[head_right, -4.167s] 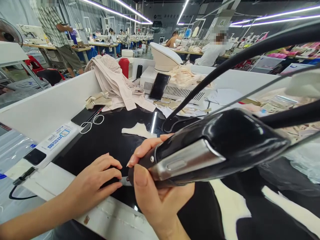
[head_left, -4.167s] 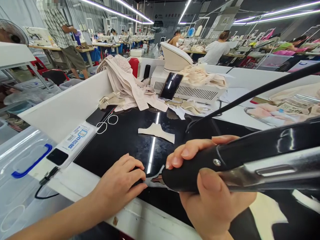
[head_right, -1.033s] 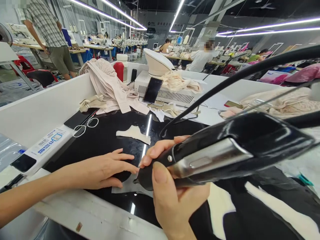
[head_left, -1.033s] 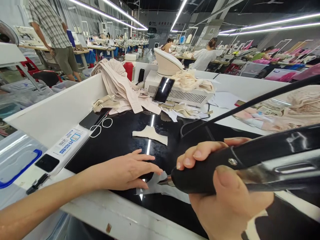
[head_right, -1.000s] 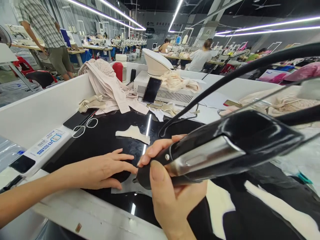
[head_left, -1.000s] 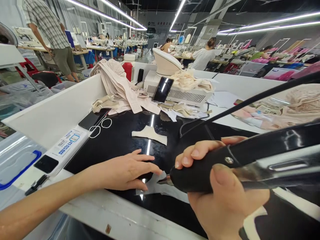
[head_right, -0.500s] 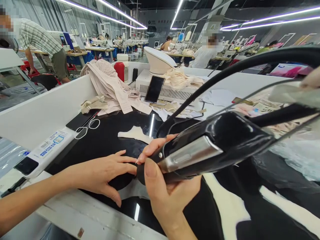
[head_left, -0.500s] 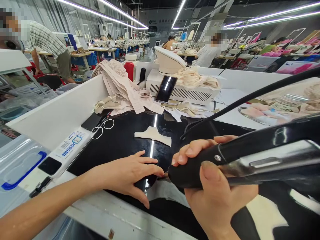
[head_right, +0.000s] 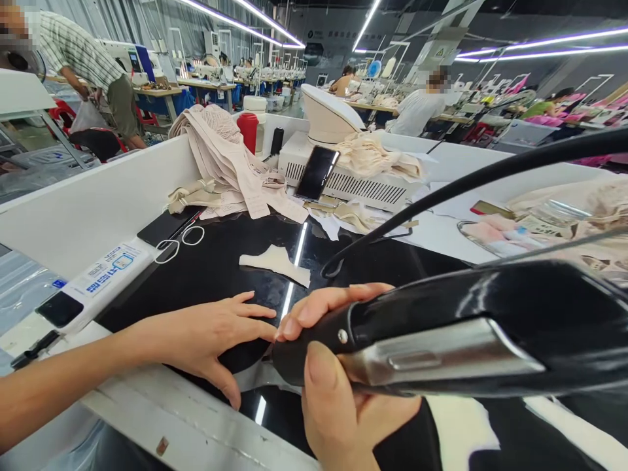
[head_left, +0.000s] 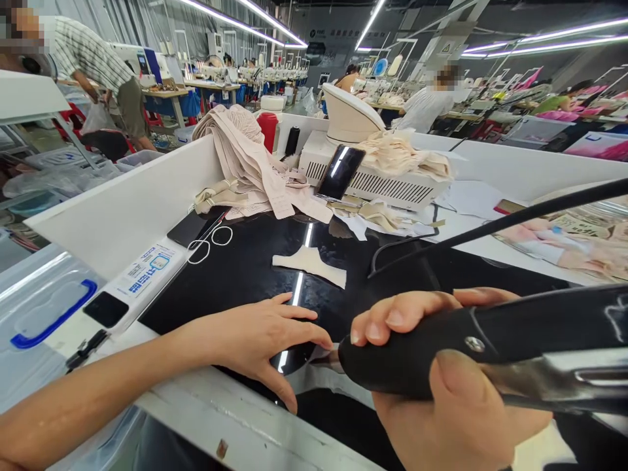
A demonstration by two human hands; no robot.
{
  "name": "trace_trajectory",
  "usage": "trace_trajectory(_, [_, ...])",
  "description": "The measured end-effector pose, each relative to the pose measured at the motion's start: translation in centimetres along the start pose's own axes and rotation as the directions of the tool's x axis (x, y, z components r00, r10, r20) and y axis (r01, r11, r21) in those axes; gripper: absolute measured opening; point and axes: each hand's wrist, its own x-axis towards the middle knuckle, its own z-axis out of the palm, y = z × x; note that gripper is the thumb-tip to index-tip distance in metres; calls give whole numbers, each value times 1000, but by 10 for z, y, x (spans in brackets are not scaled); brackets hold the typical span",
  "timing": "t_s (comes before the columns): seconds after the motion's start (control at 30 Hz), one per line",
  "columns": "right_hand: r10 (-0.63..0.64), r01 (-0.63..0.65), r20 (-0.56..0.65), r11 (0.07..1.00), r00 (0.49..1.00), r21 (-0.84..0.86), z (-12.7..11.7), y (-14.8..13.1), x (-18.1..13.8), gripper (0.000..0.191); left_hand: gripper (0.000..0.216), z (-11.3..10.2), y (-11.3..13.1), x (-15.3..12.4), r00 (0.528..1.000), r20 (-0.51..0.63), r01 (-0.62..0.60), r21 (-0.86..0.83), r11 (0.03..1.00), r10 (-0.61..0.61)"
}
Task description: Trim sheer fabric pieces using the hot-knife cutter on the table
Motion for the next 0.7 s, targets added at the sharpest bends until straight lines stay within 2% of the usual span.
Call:
trace_trajectory(0.37, [27, -27, 10, 998, 1000, 62, 7, -3, -7, 36, 74, 1, -5, 2, 999, 42, 14, -39, 999, -13])
trace_trajectory(0.53, [80, -88, 146, 995, 986, 50, 5, -6, -12, 34, 67, -1, -3, 3, 999, 48, 26, -85, 996, -22])
trace_trajectory(0.7, [67, -69, 150, 998, 986, 7, 7, -5, -12, 29, 64, -1, -3, 2, 999, 52, -1, -79, 997, 5])
